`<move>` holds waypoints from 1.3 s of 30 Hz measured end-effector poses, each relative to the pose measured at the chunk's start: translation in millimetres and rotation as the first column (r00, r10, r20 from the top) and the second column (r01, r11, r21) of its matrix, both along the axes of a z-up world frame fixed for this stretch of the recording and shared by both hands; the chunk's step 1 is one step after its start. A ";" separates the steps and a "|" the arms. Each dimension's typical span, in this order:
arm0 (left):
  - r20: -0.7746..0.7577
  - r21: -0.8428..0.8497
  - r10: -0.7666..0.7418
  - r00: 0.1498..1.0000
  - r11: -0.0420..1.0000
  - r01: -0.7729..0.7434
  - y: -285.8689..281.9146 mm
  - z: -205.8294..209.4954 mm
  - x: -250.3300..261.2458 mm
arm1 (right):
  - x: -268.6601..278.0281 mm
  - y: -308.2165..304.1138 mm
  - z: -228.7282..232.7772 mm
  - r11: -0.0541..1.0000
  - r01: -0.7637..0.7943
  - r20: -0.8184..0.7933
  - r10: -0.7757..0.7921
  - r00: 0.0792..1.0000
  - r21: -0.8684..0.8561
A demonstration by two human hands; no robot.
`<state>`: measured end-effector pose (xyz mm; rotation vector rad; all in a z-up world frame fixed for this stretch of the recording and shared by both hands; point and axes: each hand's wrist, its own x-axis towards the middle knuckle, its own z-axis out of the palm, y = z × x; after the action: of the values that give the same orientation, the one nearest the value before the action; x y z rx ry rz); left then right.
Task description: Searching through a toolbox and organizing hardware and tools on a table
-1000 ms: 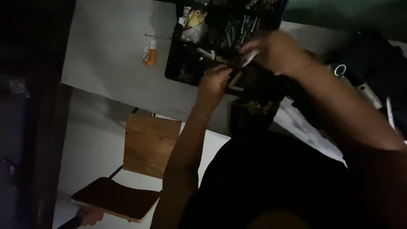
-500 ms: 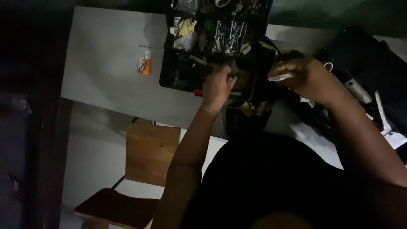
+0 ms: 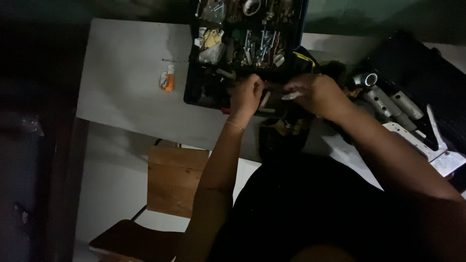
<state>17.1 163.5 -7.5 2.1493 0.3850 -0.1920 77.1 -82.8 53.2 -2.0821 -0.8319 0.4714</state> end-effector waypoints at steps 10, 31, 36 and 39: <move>0.159 -0.559 0.114 0.981 0.829 -0.006 22.7 -9.1 -17.3 | 19.5 70.7 -55.8 0.935 0.270 -0.457 -0.141 0.878 0.231; 0.124 -0.849 0.337 0.933 0.522 -0.076 -7.0 0.7 -23.9 | 13.9 32.5 -24.2 0.858 0.428 -0.626 -0.171 0.761 0.285; 0.196 -0.840 0.382 0.903 0.540 -0.046 -11.7 22.9 -30.6 | -0.5 42.3 7.0 0.882 0.309 -0.581 -0.050 0.812 0.355; 0.223 -0.819 0.385 0.896 0.572 -0.042 -9.9 27.8 -32.2 | -6.3 45.9 8.6 0.900 0.280 -0.561 -0.048 0.826 0.335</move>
<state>-15.1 153.6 20.2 1.1621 0.2551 0.1848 70.8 -36.9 61.7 -1.4992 -0.3579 0.6854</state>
